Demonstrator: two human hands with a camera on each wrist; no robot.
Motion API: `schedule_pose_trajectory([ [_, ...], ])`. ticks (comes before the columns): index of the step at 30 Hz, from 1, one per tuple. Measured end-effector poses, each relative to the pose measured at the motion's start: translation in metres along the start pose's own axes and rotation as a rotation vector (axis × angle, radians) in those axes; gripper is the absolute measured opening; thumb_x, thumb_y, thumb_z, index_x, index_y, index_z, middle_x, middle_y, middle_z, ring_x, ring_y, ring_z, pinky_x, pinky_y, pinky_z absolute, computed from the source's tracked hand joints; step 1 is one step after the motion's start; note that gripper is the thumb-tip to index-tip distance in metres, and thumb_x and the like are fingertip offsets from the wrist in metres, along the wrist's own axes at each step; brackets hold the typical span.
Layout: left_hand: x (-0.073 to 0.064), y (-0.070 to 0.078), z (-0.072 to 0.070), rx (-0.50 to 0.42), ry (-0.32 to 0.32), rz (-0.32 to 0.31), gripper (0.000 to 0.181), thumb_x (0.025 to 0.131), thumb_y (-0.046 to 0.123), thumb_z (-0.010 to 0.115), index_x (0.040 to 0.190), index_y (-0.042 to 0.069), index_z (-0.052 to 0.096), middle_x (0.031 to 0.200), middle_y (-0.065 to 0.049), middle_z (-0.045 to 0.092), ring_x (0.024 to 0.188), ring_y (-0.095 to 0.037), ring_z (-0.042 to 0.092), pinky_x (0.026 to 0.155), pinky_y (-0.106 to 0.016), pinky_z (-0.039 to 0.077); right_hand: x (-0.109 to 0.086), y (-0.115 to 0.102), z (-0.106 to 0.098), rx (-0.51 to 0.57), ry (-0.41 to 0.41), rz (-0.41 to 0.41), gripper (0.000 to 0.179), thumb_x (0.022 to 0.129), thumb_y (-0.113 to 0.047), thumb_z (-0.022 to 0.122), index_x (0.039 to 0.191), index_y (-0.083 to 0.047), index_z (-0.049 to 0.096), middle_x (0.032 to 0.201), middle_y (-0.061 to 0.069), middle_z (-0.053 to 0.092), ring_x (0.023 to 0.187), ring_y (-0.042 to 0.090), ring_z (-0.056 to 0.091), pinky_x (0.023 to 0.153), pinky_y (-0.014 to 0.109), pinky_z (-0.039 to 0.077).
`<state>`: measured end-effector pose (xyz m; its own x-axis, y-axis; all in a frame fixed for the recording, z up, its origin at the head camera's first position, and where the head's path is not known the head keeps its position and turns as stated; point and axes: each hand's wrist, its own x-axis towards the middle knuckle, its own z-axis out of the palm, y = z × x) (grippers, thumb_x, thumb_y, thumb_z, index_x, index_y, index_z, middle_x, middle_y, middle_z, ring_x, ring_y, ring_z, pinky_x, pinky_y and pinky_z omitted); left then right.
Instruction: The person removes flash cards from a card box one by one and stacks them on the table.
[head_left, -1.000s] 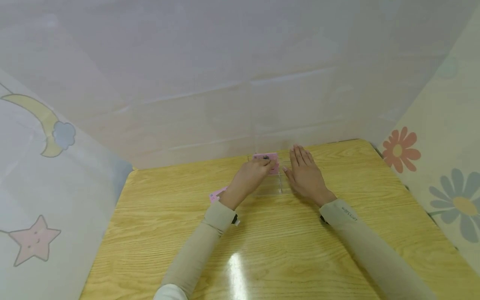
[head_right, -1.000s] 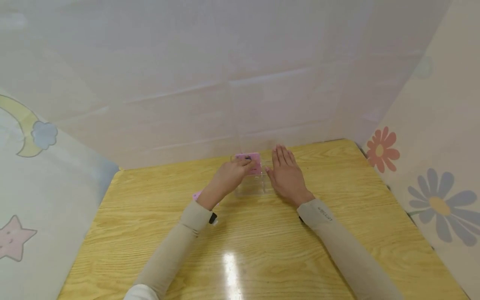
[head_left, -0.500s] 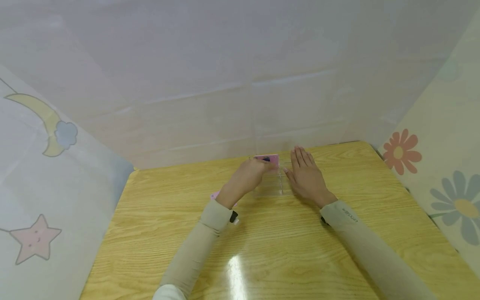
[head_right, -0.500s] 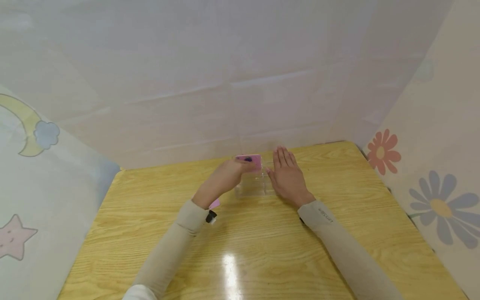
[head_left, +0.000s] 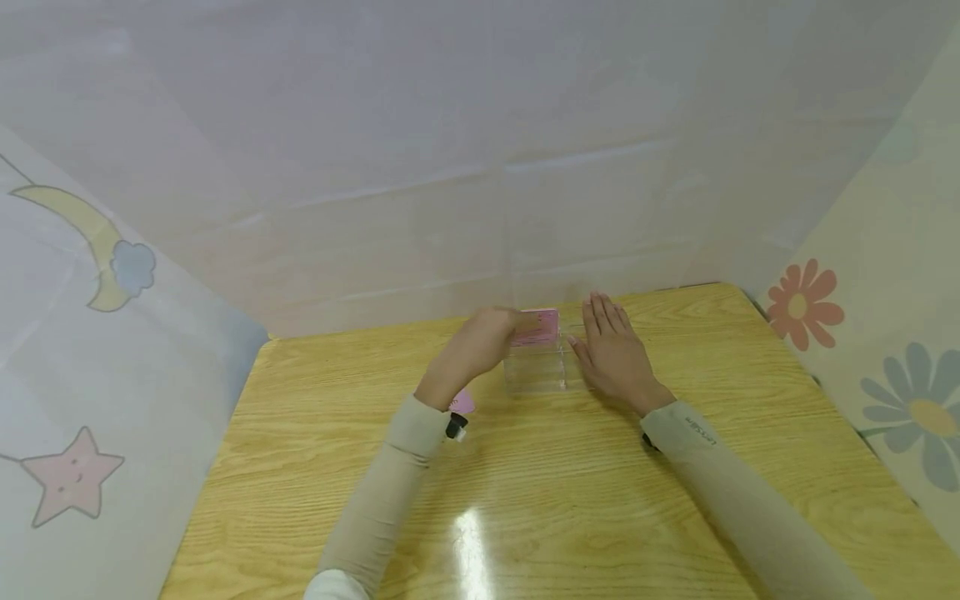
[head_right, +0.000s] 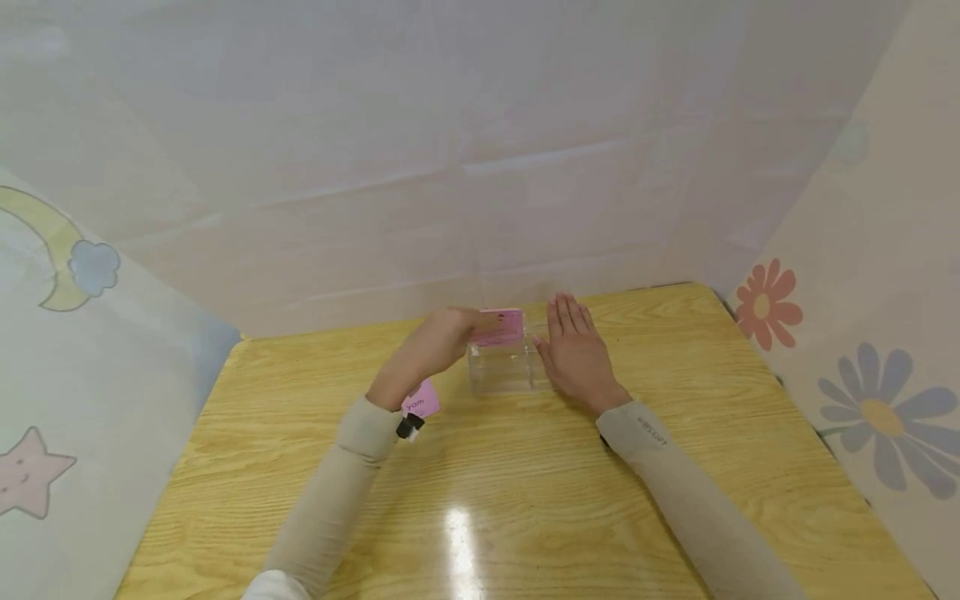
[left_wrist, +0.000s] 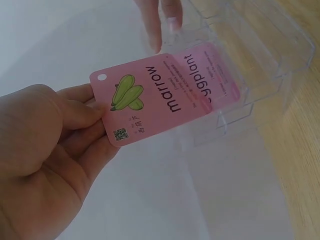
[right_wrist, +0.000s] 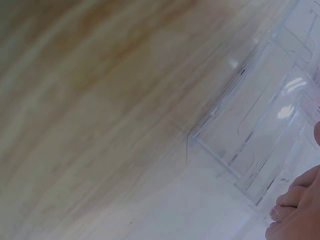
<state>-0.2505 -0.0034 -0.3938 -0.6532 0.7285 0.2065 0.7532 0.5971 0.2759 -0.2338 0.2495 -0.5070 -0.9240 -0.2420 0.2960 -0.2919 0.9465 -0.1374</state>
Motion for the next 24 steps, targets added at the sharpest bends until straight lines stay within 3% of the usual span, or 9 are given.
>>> schedule_pose_trajectory([
  [3, -0.003, -0.004, -0.005, -0.073, 0.0, -0.013, 0.045, 0.095, -0.009, 0.048, 0.132, 0.012, 0.064, 0.125, -0.004, 0.07, 0.09, -0.013, 0.067, 0.082, -0.022, 0.054, 0.0, 0.0, 0.0, -0.004, 0.0, 0.002, 0.073, 0.105, -0.041, 0.037, 0.155, 0.005, 0.012, 0.164, 0.023, 0.007, 0.154, 0.037, 0.008, 0.128, 0.05, 0.006],
  [10, -0.013, -0.017, -0.012, -0.214, 0.022, -0.042, 0.045, 0.097, -0.007, 0.047, 0.13, 0.017, 0.066, 0.132, 0.001, 0.066, 0.11, -0.012, 0.065, 0.09, -0.023, 0.053, 0.002, -0.002, -0.002, -0.018, 0.003, 0.006, 0.073, 0.105, -0.04, 0.039, 0.155, 0.004, 0.011, 0.164, 0.024, 0.011, 0.154, 0.038, 0.011, 0.128, 0.05, 0.008],
  [13, -0.017, -0.022, -0.015, -0.246, 0.036, -0.048, 0.047, 0.097, -0.007, 0.045, 0.13, 0.019, 0.066, 0.131, 0.001, 0.067, 0.092, -0.01, 0.062, 0.079, -0.023, 0.05, 0.001, -0.003, -0.003, -0.018, 0.003, 0.01, 0.072, 0.105, -0.04, 0.04, 0.155, 0.005, 0.013, 0.164, 0.023, 0.011, 0.154, 0.038, 0.012, 0.128, 0.049, 0.008],
  [15, -0.019, -0.026, -0.018, -0.251, 0.045, -0.042, 0.046, 0.099, -0.005, 0.042, 0.13, 0.019, 0.066, 0.13, 0.0, 0.067, 0.072, -0.012, 0.05, 0.069, -0.025, 0.044, 0.001, -0.003, -0.003, -0.018, 0.001, 0.009, 0.071, 0.105, -0.039, 0.038, 0.155, 0.004, 0.012, 0.164, 0.024, 0.011, 0.154, 0.038, 0.012, 0.128, 0.049, 0.008],
  [17, -0.022, -0.03, -0.021, -0.259, 0.047, -0.039, 0.044, 0.101, -0.002, 0.041, 0.13, 0.019, 0.066, 0.13, 0.0, 0.068, 0.063, -0.01, 0.039, 0.067, -0.025, 0.042, 0.001, -0.004, -0.004, -0.015, -0.005, 0.01, 0.071, 0.106, -0.038, 0.037, 0.156, 0.004, 0.009, 0.164, 0.024, 0.01, 0.154, 0.039, 0.011, 0.128, 0.049, 0.007],
  [20, -0.026, -0.034, -0.025, -0.275, 0.042, -0.048, 0.039, 0.103, 0.003, 0.042, 0.131, 0.018, 0.065, 0.131, -0.003, 0.067, 0.057, -0.01, 0.026, 0.064, -0.025, 0.04, 0.001, -0.004, -0.005, -0.01, -0.018, 0.01, 0.071, 0.106, -0.038, 0.036, 0.156, 0.003, 0.007, 0.164, 0.024, 0.009, 0.154, 0.039, 0.01, 0.128, 0.05, 0.006],
  [24, -0.032, -0.04, -0.028, -0.302, 0.033, -0.08, 0.036, 0.103, 0.006, 0.046, 0.132, 0.014, 0.064, 0.131, -0.005, 0.067, 0.057, -0.009, 0.026, 0.064, -0.025, 0.041, 0.001, -0.005, -0.006, -0.009, -0.03, 0.015, 0.07, 0.106, -0.04, 0.032, 0.156, 0.001, 0.006, 0.164, 0.023, 0.008, 0.154, 0.038, 0.008, 0.128, 0.05, 0.006],
])
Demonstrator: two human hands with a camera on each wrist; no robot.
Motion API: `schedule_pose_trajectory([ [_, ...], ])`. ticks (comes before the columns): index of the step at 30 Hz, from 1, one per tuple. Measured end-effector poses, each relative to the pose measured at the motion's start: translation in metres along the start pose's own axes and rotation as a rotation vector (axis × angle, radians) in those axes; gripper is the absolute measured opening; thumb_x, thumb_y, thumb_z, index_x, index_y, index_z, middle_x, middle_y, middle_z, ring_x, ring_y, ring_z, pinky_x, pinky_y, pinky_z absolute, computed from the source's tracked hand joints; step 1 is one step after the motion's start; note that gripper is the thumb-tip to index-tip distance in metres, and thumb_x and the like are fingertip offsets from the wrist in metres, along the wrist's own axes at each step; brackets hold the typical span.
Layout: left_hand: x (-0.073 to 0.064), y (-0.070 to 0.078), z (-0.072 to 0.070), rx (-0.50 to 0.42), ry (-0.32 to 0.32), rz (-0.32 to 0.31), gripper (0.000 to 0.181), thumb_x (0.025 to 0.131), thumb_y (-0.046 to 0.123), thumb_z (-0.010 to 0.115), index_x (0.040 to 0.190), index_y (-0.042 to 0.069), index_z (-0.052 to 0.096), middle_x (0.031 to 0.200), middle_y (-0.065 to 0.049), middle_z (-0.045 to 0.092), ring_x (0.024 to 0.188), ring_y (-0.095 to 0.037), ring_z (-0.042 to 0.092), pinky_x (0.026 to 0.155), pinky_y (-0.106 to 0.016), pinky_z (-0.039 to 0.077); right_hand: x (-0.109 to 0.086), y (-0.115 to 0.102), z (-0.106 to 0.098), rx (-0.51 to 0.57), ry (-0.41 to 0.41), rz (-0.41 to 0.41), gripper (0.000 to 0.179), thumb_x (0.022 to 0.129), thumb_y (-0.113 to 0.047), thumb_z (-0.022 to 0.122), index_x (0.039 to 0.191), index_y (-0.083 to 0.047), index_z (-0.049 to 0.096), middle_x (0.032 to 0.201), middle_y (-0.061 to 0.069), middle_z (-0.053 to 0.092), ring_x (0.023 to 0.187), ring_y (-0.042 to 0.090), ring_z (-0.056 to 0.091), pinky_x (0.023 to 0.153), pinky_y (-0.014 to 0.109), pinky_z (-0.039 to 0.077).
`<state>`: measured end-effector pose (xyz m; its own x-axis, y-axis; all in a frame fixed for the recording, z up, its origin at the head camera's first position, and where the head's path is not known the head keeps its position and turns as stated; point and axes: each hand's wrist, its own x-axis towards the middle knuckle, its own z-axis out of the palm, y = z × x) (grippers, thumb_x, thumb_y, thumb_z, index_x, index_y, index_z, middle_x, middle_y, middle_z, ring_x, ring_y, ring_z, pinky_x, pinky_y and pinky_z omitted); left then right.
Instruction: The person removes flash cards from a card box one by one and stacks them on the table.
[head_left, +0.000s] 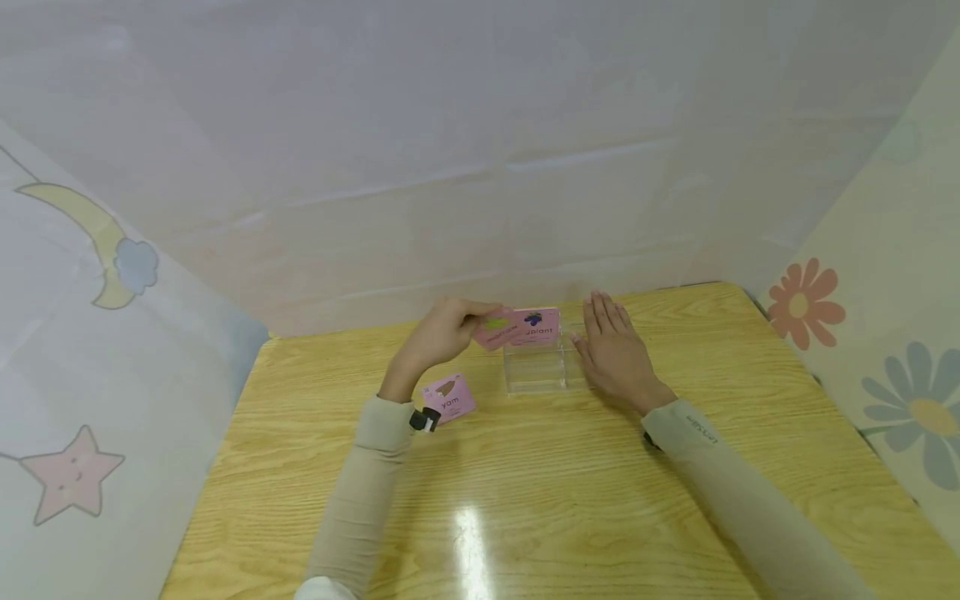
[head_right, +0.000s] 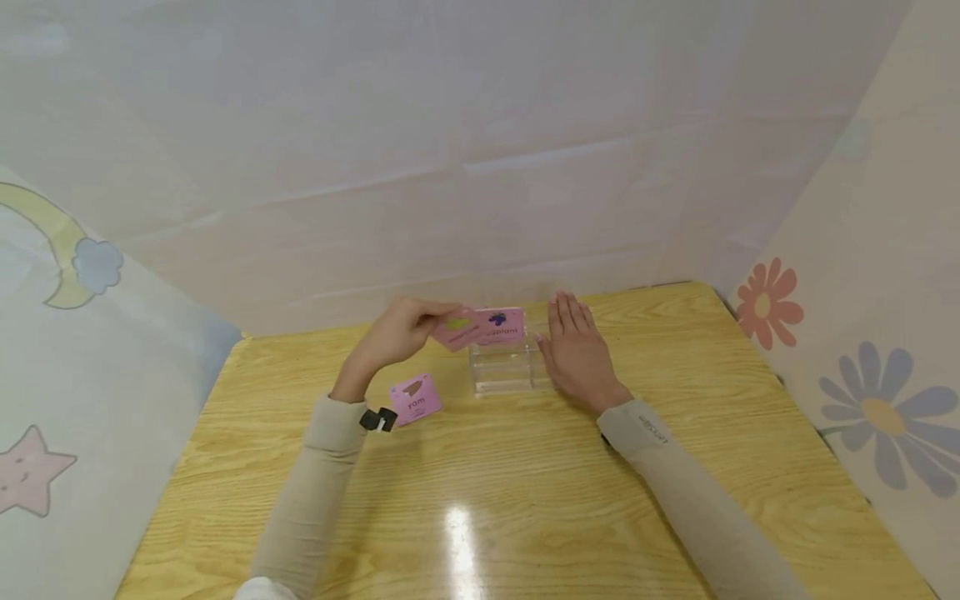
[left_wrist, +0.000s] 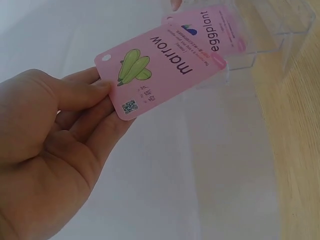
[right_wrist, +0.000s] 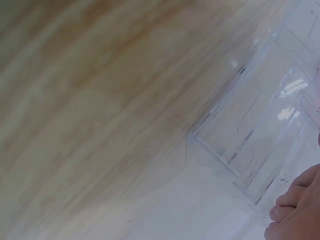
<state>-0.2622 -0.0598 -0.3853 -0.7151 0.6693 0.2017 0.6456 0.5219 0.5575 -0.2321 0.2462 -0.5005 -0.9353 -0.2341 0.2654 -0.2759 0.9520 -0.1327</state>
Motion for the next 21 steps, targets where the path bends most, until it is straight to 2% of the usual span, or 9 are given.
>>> schedule_pose_trajectory([
  [4, -0.004, -0.006, -0.001, -0.037, -0.013, -0.012, 0.034, 0.102, 0.007, 0.047, 0.132, 0.012, 0.063, 0.131, -0.006, 0.067, 0.057, -0.009, 0.026, 0.064, -0.025, 0.042, 0.0, 0.0, -0.001, -0.008, -0.005, 0.004, 0.07, 0.107, -0.043, 0.027, 0.156, 0.002, 0.005, 0.164, 0.023, 0.008, 0.154, 0.038, 0.008, 0.128, 0.051, 0.007],
  [6, -0.007, -0.01, -0.002, -0.057, -0.016, -0.018, 0.034, 0.102, 0.007, 0.048, 0.132, 0.011, 0.063, 0.131, -0.006, 0.067, 0.059, -0.009, 0.035, 0.065, -0.025, 0.043, 0.0, -0.001, -0.001, -0.004, -0.008, 0.006, 0.07, 0.107, -0.044, 0.026, 0.156, 0.002, 0.006, 0.164, 0.023, 0.007, 0.154, 0.038, 0.008, 0.128, 0.051, 0.006],
  [9, -0.01, -0.017, -0.003, -0.088, -0.016, -0.037, 0.033, 0.102, 0.007, 0.049, 0.131, 0.012, 0.064, 0.131, -0.006, 0.067, 0.074, -0.011, 0.056, 0.071, -0.026, 0.047, 0.0, -0.001, -0.001, -0.002, -0.017, 0.009, 0.07, 0.107, -0.044, 0.025, 0.156, 0.003, 0.007, 0.165, 0.023, 0.007, 0.154, 0.038, 0.006, 0.128, 0.051, 0.006],
  [12, -0.014, -0.025, -0.004, -0.107, -0.018, -0.073, 0.033, 0.101, 0.007, 0.05, 0.131, 0.013, 0.064, 0.13, -0.006, 0.067, 0.096, -0.012, 0.064, 0.076, -0.026, 0.049, -0.001, -0.001, -0.002, -0.005, -0.021, 0.01, 0.07, 0.107, -0.044, 0.025, 0.156, 0.002, 0.005, 0.165, 0.024, 0.007, 0.155, 0.037, 0.006, 0.128, 0.051, 0.006],
  [13, -0.016, -0.027, -0.005, -0.111, -0.02, -0.087, 0.033, 0.101, 0.007, 0.05, 0.131, 0.013, 0.064, 0.13, -0.005, 0.067, 0.096, -0.012, 0.065, 0.076, -0.026, 0.049, -0.001, -0.001, -0.002, -0.006, -0.02, 0.01, 0.07, 0.107, -0.043, 0.025, 0.156, 0.002, 0.005, 0.164, 0.024, 0.007, 0.155, 0.037, 0.006, 0.128, 0.051, 0.006],
  [15, -0.019, -0.032, -0.006, -0.129, -0.027, -0.118, 0.034, 0.101, 0.006, 0.05, 0.131, 0.014, 0.064, 0.131, -0.005, 0.067, 0.087, -0.011, 0.062, 0.074, -0.025, 0.048, -0.001, -0.001, -0.002, -0.004, -0.017, 0.008, 0.07, 0.107, -0.043, 0.026, 0.156, 0.002, 0.004, 0.164, 0.024, 0.008, 0.155, 0.037, 0.006, 0.128, 0.051, 0.006],
  [18, -0.024, -0.038, -0.007, -0.16, -0.035, -0.153, 0.036, 0.1, 0.004, 0.049, 0.132, 0.013, 0.063, 0.132, -0.006, 0.066, 0.071, -0.012, 0.05, 0.065, -0.026, 0.043, -0.001, -0.002, -0.001, -0.005, -0.01, 0.004, 0.07, 0.107, -0.042, 0.026, 0.156, 0.002, 0.003, 0.164, 0.025, 0.009, 0.154, 0.038, 0.006, 0.128, 0.051, 0.006],
  [20, -0.027, -0.041, -0.009, -0.182, -0.043, -0.171, 0.037, 0.1, 0.003, 0.048, 0.132, 0.013, 0.063, 0.133, -0.006, 0.065, 0.067, -0.012, 0.044, 0.062, -0.026, 0.042, 0.0, -0.002, -0.001, -0.005, -0.003, 0.002, 0.07, 0.107, -0.043, 0.027, 0.156, 0.001, 0.004, 0.164, 0.025, 0.01, 0.154, 0.038, 0.007, 0.128, 0.051, 0.006],
  [21, -0.028, -0.043, -0.009, -0.184, -0.048, -0.178, 0.038, 0.1, 0.003, 0.048, 0.133, 0.013, 0.063, 0.134, -0.007, 0.065, 0.069, -0.012, 0.046, 0.063, -0.026, 0.042, 0.0, -0.002, -0.001, -0.005, -0.003, 0.001, 0.07, 0.107, -0.043, 0.027, 0.156, 0.001, 0.004, 0.164, 0.025, 0.01, 0.154, 0.038, 0.007, 0.128, 0.051, 0.006],
])
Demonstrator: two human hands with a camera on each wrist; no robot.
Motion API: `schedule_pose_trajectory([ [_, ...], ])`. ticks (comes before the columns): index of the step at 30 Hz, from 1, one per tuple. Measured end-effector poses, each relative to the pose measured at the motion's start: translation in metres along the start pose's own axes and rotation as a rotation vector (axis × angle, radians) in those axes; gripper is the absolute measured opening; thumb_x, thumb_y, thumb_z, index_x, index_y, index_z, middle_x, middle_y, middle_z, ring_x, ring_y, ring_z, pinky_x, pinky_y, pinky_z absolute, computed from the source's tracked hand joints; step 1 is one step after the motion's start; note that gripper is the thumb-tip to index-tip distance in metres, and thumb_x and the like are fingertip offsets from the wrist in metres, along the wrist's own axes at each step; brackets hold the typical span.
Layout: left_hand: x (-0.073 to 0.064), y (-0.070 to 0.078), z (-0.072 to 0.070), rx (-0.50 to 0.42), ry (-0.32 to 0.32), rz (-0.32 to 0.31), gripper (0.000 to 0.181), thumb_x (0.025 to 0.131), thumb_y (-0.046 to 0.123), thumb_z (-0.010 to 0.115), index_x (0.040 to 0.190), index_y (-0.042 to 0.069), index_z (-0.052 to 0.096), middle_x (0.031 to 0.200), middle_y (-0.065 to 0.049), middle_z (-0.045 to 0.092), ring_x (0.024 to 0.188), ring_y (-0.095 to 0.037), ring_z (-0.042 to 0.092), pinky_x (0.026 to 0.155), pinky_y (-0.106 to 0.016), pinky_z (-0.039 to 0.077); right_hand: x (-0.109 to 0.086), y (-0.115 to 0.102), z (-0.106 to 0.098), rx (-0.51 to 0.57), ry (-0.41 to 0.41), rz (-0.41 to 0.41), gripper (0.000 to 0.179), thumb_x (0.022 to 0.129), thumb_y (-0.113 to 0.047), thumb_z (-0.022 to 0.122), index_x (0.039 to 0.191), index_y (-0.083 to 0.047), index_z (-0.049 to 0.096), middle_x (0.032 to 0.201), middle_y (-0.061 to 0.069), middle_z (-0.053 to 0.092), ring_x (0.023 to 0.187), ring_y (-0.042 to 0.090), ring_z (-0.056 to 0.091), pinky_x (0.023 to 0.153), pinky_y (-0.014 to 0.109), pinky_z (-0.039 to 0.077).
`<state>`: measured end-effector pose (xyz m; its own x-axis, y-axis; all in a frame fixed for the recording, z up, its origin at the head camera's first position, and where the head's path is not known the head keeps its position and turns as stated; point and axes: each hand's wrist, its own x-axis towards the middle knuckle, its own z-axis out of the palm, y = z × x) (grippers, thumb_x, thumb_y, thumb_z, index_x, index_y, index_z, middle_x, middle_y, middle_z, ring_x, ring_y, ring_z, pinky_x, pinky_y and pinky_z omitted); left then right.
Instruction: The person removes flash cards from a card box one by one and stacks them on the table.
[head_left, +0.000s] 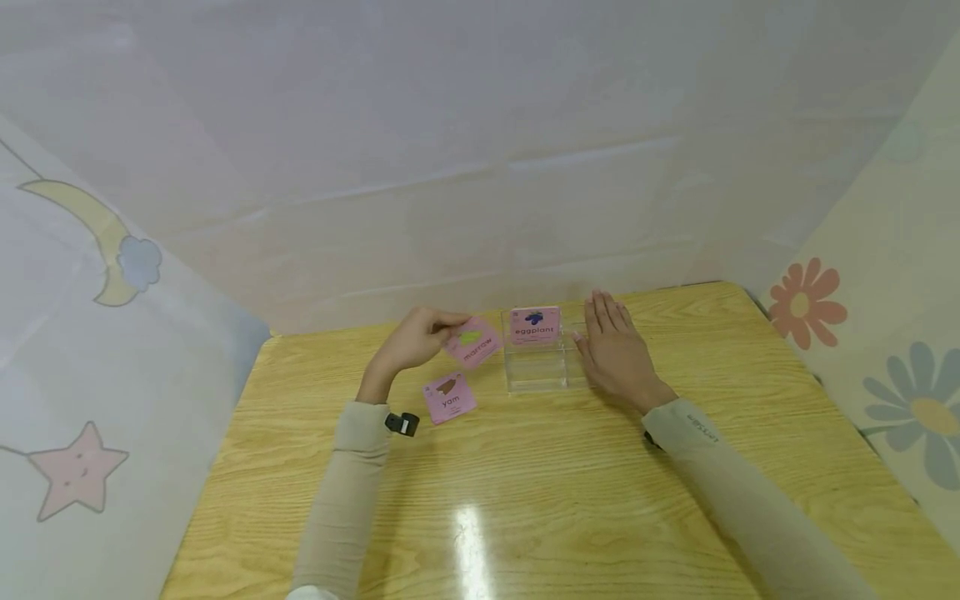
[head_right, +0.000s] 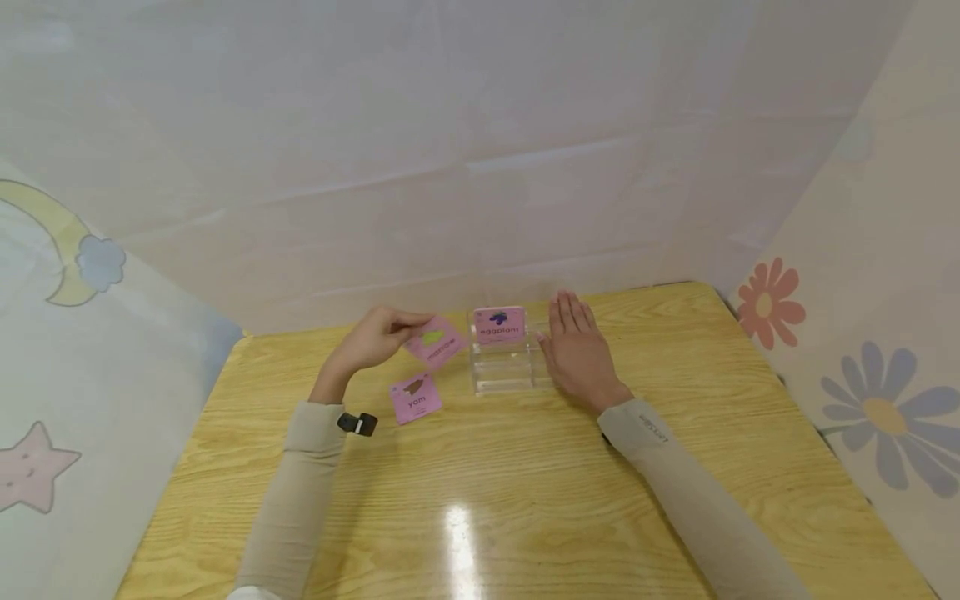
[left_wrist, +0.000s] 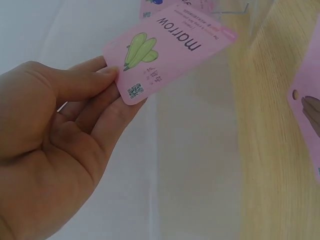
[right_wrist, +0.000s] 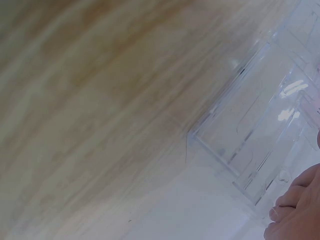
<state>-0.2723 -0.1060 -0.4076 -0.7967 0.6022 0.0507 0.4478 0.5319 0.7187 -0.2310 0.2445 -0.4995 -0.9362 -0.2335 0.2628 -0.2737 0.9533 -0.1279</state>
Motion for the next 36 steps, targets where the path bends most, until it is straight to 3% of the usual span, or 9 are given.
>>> schedule_pose_trajectory([
  [10, -0.013, -0.025, -0.003, -0.085, -0.042, -0.115, 0.035, 0.1, 0.007, 0.05, 0.131, 0.014, 0.065, 0.134, -0.007, 0.065, 0.071, -0.014, 0.047, 0.061, -0.024, 0.04, 0.0, 0.001, 0.001, -0.004, -0.009, 0.001, 0.071, 0.107, -0.044, 0.025, 0.156, 0.003, 0.007, 0.165, 0.023, 0.006, 0.155, 0.037, 0.005, 0.128, 0.05, 0.005],
  [13, -0.017, -0.031, -0.003, -0.112, -0.045, -0.129, 0.034, 0.1, 0.008, 0.051, 0.131, 0.013, 0.064, 0.135, -0.008, 0.064, 0.096, -0.015, 0.061, 0.074, -0.023, 0.048, 0.0, 0.001, 0.001, -0.009, -0.008, 0.004, 0.07, 0.107, -0.044, 0.026, 0.156, 0.003, 0.007, 0.164, 0.023, 0.007, 0.155, 0.037, 0.005, 0.128, 0.05, 0.005],
  [19, -0.022, -0.042, -0.004, -0.17, -0.069, -0.19, 0.034, 0.101, 0.01, 0.051, 0.132, 0.014, 0.064, 0.137, -0.009, 0.062, 0.104, -0.019, 0.063, 0.08, -0.027, 0.049, 0.001, 0.001, 0.001, -0.022, -0.003, 0.0, 0.071, 0.107, -0.044, 0.025, 0.156, 0.001, 0.003, 0.164, 0.024, 0.008, 0.154, 0.037, 0.007, 0.128, 0.051, 0.006],
  [23, -0.023, -0.051, -0.002, -0.22, -0.102, -0.227, 0.034, 0.099, 0.009, 0.054, 0.131, 0.014, 0.065, 0.14, -0.005, 0.06, 0.125, -0.026, 0.059, 0.099, -0.04, 0.052, 0.001, 0.001, 0.001, -0.019, 0.0, -0.002, 0.071, 0.107, -0.044, 0.026, 0.156, 0.001, 0.004, 0.164, 0.024, 0.008, 0.155, 0.037, 0.006, 0.128, 0.05, 0.005],
  [26, -0.024, -0.057, -0.001, -0.241, -0.121, -0.252, 0.034, 0.097, 0.007, 0.055, 0.129, 0.012, 0.066, 0.14, -0.002, 0.06, 0.126, -0.026, 0.059, 0.097, -0.043, 0.055, 0.001, 0.001, 0.001, -0.016, -0.007, 0.003, 0.071, 0.107, -0.044, 0.025, 0.156, 0.001, 0.004, 0.165, 0.023, 0.007, 0.155, 0.036, 0.005, 0.128, 0.049, 0.004],
  [31, -0.025, -0.06, 0.001, -0.265, -0.143, -0.286, 0.033, 0.096, 0.006, 0.056, 0.126, 0.012, 0.068, 0.134, -0.006, 0.065, 0.116, -0.024, 0.064, 0.084, -0.032, 0.057, 0.0, 0.001, 0.001, -0.015, -0.012, 0.006, 0.071, 0.106, -0.045, 0.025, 0.156, 0.002, 0.005, 0.165, 0.022, 0.004, 0.155, 0.036, 0.004, 0.128, 0.049, 0.004],
  [36, -0.025, -0.062, 0.002, -0.287, -0.154, -0.302, 0.031, 0.096, 0.004, 0.057, 0.125, 0.011, 0.069, 0.134, -0.008, 0.065, 0.113, -0.021, 0.065, 0.082, -0.028, 0.057, 0.0, 0.002, 0.002, -0.016, -0.01, 0.004, 0.072, 0.106, -0.046, 0.025, 0.156, 0.002, 0.007, 0.165, 0.022, 0.006, 0.155, 0.036, 0.005, 0.128, 0.049, 0.005],
])
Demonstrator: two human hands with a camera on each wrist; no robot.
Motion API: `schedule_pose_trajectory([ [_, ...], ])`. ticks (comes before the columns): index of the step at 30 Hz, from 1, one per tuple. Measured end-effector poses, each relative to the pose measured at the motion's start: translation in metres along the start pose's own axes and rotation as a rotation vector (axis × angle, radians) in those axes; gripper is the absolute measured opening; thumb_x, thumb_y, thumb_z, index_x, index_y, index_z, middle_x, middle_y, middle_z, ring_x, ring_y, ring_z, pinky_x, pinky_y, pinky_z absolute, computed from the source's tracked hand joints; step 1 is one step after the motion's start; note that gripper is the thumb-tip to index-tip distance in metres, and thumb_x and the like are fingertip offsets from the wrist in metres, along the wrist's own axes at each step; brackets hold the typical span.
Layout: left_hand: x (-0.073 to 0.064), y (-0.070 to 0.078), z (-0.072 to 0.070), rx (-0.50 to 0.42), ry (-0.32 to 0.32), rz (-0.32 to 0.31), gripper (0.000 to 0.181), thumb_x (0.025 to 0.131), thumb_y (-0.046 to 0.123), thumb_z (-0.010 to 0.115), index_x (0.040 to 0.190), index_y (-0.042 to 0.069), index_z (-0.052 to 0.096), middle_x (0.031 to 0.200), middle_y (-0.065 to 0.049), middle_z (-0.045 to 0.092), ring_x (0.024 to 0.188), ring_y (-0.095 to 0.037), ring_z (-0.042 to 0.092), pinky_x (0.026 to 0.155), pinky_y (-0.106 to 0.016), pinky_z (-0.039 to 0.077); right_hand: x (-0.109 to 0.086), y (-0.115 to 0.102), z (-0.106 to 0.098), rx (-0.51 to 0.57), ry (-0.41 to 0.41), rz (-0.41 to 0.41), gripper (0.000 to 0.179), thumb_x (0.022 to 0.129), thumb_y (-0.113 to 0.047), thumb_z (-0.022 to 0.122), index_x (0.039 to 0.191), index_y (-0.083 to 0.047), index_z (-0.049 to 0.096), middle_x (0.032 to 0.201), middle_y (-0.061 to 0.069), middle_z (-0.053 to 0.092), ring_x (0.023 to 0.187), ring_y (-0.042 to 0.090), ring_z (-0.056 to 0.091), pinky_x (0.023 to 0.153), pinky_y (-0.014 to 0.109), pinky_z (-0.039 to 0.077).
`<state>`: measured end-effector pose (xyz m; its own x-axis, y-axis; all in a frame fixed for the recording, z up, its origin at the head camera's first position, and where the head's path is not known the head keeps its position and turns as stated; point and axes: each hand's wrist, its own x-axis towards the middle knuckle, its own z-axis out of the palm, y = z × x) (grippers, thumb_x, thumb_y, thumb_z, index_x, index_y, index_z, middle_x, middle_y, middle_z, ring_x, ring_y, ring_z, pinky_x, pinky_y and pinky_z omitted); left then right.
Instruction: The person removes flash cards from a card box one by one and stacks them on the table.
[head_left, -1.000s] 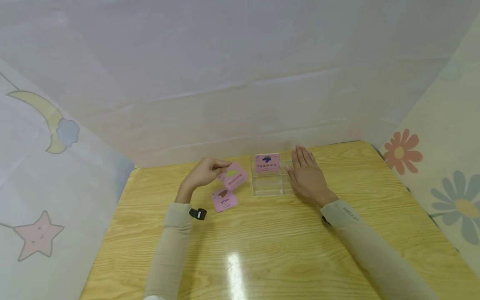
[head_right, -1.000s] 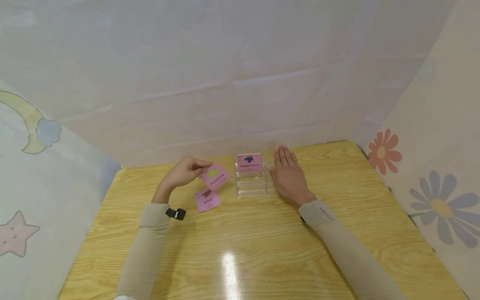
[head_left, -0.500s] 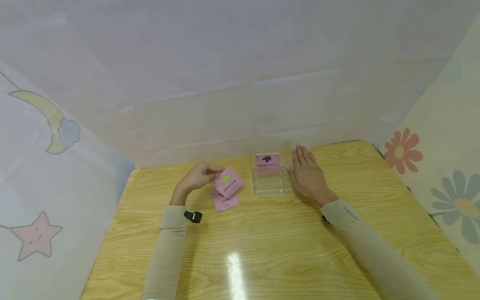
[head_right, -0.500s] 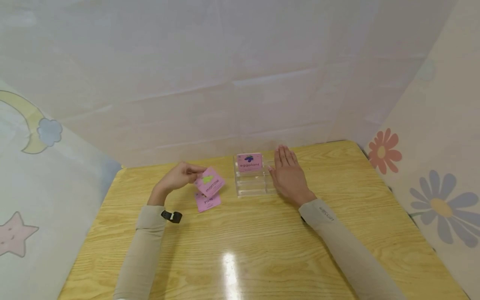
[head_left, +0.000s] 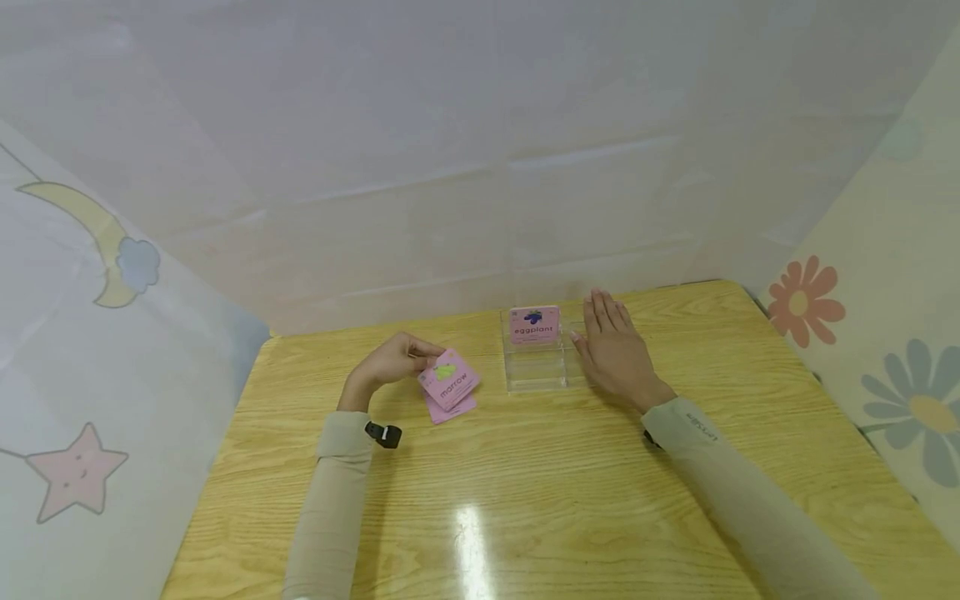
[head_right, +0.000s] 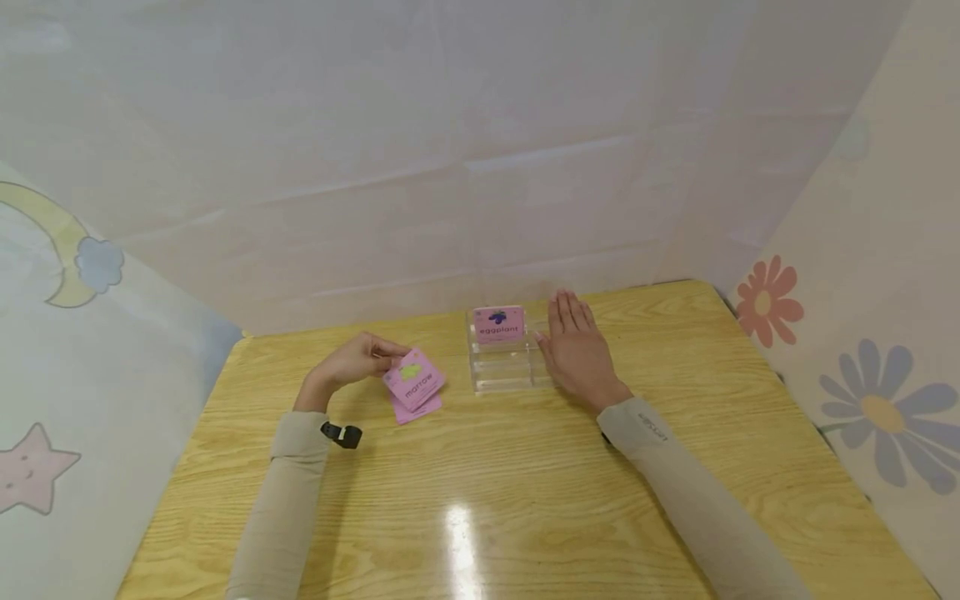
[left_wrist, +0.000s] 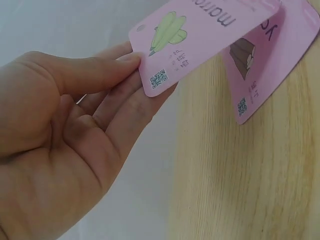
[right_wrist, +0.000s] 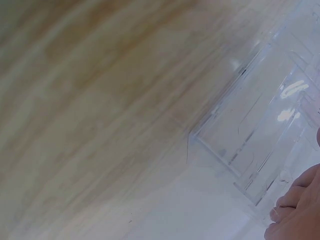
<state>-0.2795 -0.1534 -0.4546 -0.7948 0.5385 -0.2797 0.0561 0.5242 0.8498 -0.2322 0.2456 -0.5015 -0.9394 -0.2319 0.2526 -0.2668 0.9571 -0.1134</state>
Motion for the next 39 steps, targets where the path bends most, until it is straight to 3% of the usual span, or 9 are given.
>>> schedule_pose_trajectory([
  [6, 0.002, -0.003, -0.001, 0.008, -0.021, -0.01, 0.031, 0.096, 0.003, 0.057, 0.125, 0.007, 0.068, 0.126, -0.011, 0.069, 0.102, -0.019, 0.068, 0.079, -0.029, 0.057, 0.0, 0.0, 0.0, 0.002, 0.005, -0.002, 0.071, 0.106, -0.045, 0.027, 0.156, 0.004, 0.012, 0.165, 0.022, 0.006, 0.155, 0.036, 0.005, 0.128, 0.05, 0.006],
  [13, 0.007, -0.006, 0.001, 0.036, -0.087, -0.025, 0.033, 0.095, -0.001, 0.054, 0.124, 0.007, 0.069, 0.116, -0.012, 0.073, 0.095, -0.02, 0.071, 0.079, -0.03, 0.057, 0.0, 0.0, 0.001, 0.015, 0.01, -0.006, 0.07, 0.107, -0.043, 0.029, 0.155, 0.005, 0.013, 0.165, 0.022, 0.005, 0.155, 0.036, 0.005, 0.128, 0.05, 0.005],
  [21, 0.01, -0.004, 0.004, 0.127, -0.082, -0.038, 0.034, 0.096, -0.001, 0.053, 0.125, 0.008, 0.068, 0.131, -0.014, 0.066, 0.095, -0.015, 0.065, 0.076, -0.023, 0.052, -0.001, 0.001, 0.002, 0.001, 0.02, -0.012, 0.071, 0.106, -0.043, 0.03, 0.156, 0.004, 0.011, 0.165, 0.022, 0.006, 0.155, 0.035, 0.005, 0.128, 0.05, 0.006],
  [27, 0.011, 0.001, 0.009, 0.23, -0.081, -0.01, 0.033, 0.094, -0.004, 0.052, 0.122, 0.004, 0.069, 0.126, -0.017, 0.068, 0.089, -0.016, 0.06, 0.071, -0.022, 0.046, -0.001, 0.0, 0.001, 0.008, 0.031, -0.016, 0.07, 0.106, -0.04, 0.032, 0.156, 0.004, 0.01, 0.164, 0.023, 0.008, 0.155, 0.037, 0.006, 0.128, 0.05, 0.005],
  [34, 0.015, 0.0, 0.015, 0.261, -0.083, -0.007, 0.035, 0.093, -0.006, 0.049, 0.121, 0.001, 0.069, 0.124, -0.018, 0.069, 0.085, -0.019, 0.058, 0.064, -0.021, 0.042, 0.0, 0.0, 0.002, 0.012, 0.029, -0.016, 0.07, 0.106, -0.043, 0.031, 0.155, 0.005, 0.015, 0.164, 0.023, 0.007, 0.155, 0.037, 0.007, 0.128, 0.05, 0.007],
  [39, 0.018, 0.0, 0.019, 0.363, -0.059, 0.013, 0.033, 0.095, -0.003, 0.051, 0.121, 0.003, 0.07, 0.123, -0.017, 0.069, 0.079, -0.015, 0.055, 0.063, -0.019, 0.042, 0.0, 0.001, 0.002, 0.013, 0.035, -0.017, 0.071, 0.106, -0.044, 0.03, 0.155, 0.006, 0.016, 0.164, 0.024, 0.008, 0.154, 0.038, 0.008, 0.128, 0.05, 0.007],
])
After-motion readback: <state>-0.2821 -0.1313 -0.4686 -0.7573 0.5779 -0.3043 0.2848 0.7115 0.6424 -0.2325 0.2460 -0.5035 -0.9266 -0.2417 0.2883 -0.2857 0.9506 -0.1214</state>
